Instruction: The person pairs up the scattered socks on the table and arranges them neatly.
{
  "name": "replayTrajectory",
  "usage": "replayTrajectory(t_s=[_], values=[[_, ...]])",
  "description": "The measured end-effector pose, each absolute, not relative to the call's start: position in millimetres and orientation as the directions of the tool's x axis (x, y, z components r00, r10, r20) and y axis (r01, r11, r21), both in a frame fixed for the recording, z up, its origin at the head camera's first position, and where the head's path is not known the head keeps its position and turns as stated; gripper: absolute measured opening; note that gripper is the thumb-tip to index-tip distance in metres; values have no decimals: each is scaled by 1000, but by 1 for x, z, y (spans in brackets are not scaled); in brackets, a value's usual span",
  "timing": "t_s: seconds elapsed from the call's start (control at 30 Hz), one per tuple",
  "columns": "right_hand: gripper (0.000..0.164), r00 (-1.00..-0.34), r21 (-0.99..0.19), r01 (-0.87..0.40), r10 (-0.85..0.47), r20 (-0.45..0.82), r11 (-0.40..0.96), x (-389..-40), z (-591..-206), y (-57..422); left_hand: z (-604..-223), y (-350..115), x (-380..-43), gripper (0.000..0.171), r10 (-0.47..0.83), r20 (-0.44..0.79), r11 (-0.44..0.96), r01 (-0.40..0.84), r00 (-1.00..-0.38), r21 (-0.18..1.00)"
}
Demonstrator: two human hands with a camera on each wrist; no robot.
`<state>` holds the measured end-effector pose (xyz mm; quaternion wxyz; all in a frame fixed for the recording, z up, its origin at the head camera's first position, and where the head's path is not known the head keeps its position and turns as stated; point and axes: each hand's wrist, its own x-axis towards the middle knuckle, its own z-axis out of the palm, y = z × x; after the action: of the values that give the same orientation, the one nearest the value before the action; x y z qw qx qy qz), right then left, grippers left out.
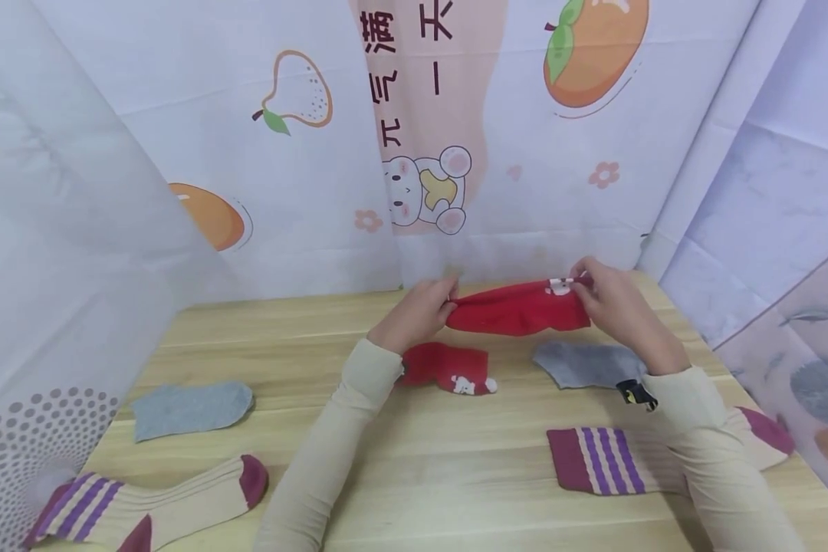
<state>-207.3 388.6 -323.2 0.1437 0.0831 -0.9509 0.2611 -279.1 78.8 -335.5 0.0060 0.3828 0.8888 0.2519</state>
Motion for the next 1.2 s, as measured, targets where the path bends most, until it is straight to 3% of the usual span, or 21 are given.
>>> replayTrajectory(t_s=[0.23,0.53,1.2], values=[[11,-924,-435,-286,-126,361,854,-210,-323,379,-334,66,-274,29,668,191,604,673,-720,427],[13,-879,-385,-405,-237,414,829,-218,-325,360,-335,42,-268,17,636,197,639,652,-746,408],[19,-908,-382,-410,-334,251,828,-203,-349,313,-349,-17,-252,16,690,216,601,714,-690,361]])
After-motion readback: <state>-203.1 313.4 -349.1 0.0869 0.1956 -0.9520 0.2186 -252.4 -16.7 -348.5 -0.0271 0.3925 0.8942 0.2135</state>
